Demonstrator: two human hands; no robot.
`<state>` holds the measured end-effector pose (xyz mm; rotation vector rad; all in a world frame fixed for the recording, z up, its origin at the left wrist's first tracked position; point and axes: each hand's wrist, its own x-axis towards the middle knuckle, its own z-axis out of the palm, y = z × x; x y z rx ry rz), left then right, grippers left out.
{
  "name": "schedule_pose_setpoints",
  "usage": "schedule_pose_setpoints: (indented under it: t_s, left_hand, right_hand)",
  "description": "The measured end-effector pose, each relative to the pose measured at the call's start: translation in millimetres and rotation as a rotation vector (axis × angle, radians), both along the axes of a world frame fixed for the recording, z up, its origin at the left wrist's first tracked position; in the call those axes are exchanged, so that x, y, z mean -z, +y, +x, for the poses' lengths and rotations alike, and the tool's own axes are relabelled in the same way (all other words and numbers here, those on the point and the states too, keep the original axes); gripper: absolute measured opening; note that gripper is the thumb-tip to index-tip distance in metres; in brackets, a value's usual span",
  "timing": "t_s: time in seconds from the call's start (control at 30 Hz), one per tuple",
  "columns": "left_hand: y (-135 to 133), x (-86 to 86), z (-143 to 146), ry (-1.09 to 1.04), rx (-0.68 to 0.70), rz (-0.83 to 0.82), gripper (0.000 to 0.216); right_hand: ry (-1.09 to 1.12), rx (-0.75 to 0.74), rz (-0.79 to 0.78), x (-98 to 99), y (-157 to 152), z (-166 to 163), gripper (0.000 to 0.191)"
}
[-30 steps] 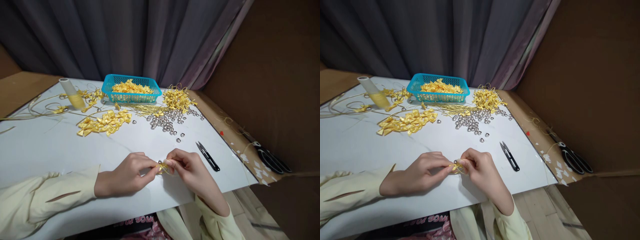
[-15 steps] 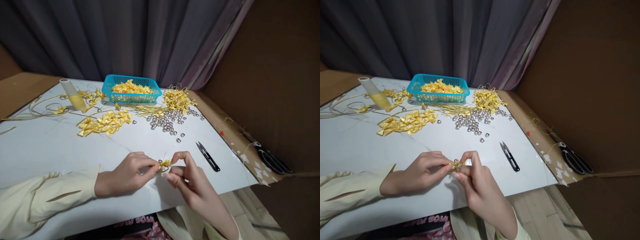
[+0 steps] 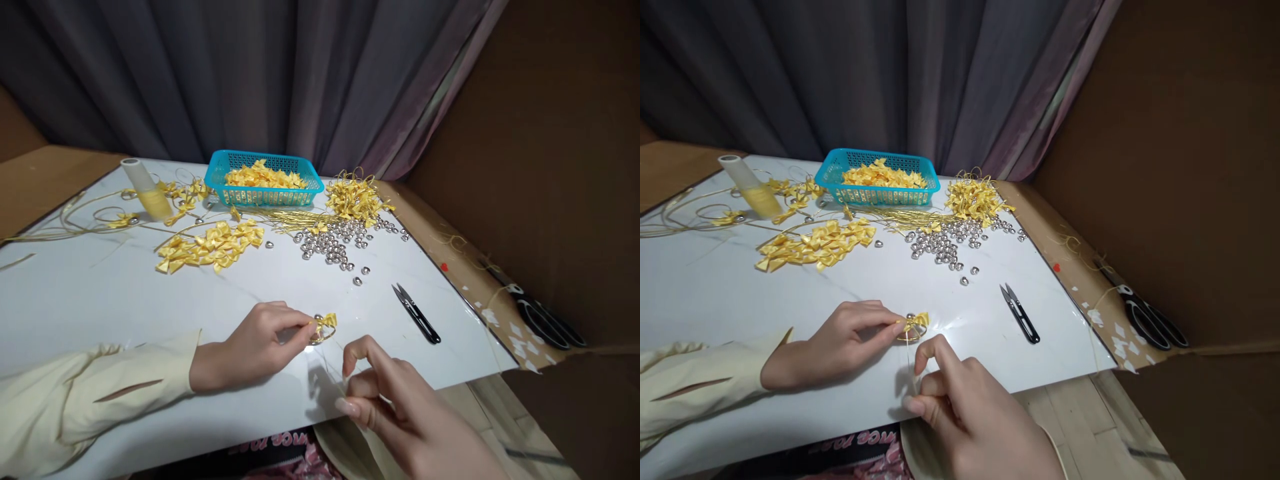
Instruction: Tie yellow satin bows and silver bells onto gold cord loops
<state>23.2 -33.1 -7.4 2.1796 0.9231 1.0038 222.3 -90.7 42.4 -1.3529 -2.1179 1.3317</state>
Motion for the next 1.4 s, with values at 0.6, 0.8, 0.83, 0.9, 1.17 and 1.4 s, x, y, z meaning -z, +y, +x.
schedule_pose_setpoints:
  t_s: [0.6, 0.8, 0.83, 0.9, 1.17, 1.4]
  left_hand:
    - [8, -10.6, 2, -0.221, -0.041, -0.698, 0.028]
    - [9, -11.8, 3, -0.224, -0.064, -0.707, 0.028]
    - [9, -12.0, 3, -0.225, -0.066, -0.707, 0.028]
    - [8, -12.0, 3, -0.229, -0.062, -0.702, 0.028]
    - [5, -8.6, 0, -0.204, -0.004, -0.621, 0.028]
    - [6, -8.0, -1, -0.16, 0.052, -0.539, 0.025]
  right_hand:
    - [0.282, 0.009, -0.087, -12.6, -4, 42, 0.015]
    - [0.679, 0.062, -0.003, -3.0, -3, 64, 0.007]
    - [0.727, 0.086, 0.03, 0.1, -2, 68, 0.007]
    - [0.82, 0.147, 0.076, 5.1, 0, 74, 0.006]
    - [0.36, 0.575, 0.327, 10.0, 7, 33, 0.015]
    - [0.385, 0.435, 0.598, 38.6, 27, -16, 0.029]
